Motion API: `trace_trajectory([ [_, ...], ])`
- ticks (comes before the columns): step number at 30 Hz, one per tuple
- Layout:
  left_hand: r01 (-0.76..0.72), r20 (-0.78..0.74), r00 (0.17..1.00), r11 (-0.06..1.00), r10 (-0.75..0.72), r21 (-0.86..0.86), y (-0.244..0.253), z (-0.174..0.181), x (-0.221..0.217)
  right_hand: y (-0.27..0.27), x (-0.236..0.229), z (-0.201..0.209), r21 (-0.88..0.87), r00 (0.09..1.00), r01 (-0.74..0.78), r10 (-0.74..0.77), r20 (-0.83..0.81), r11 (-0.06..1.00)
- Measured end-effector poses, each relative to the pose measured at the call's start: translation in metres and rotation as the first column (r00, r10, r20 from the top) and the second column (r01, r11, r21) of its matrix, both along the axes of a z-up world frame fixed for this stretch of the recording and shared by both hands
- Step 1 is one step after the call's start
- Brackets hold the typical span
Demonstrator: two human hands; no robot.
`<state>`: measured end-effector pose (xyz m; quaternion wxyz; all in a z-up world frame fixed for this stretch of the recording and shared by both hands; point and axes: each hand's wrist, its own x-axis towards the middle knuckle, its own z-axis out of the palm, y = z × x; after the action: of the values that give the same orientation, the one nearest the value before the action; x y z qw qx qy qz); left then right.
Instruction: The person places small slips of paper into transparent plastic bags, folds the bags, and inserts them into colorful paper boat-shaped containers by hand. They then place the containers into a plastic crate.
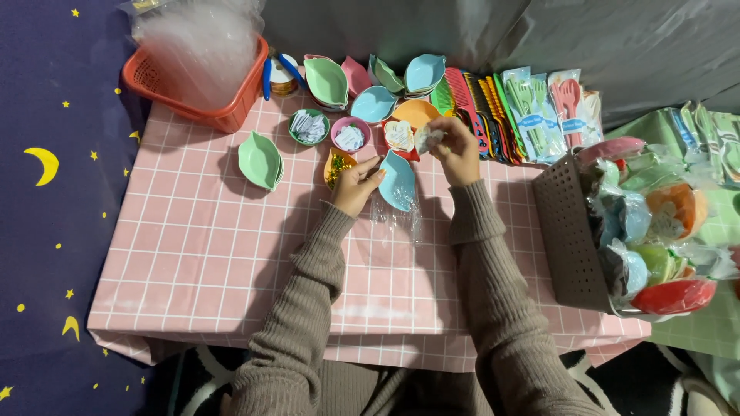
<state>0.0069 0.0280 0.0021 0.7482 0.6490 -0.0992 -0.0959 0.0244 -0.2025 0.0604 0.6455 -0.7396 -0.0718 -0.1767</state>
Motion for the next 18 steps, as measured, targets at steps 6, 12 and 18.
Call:
trace_trajectory([
  [6,0.008,0.016,1.000,1.000,-0.008,0.025,-0.010,-0.018,0.004,0.030,-0.041,-0.015,-0.009,0.976,0.092,-0.089,0.198,0.996],
  [12,0.023,-0.067,0.997,0.999,-0.026,-0.047,-0.019,-0.022,0.002,0.012,-0.039,-0.038,-0.423,0.984,0.130,-0.066,0.164,0.897],
  [18,0.068,-0.107,0.991,0.985,-0.085,-0.156,-0.016,-0.015,-0.002,0.028,-0.051,-0.016,-0.506,0.978,0.102,0.006,0.207,0.857],
])
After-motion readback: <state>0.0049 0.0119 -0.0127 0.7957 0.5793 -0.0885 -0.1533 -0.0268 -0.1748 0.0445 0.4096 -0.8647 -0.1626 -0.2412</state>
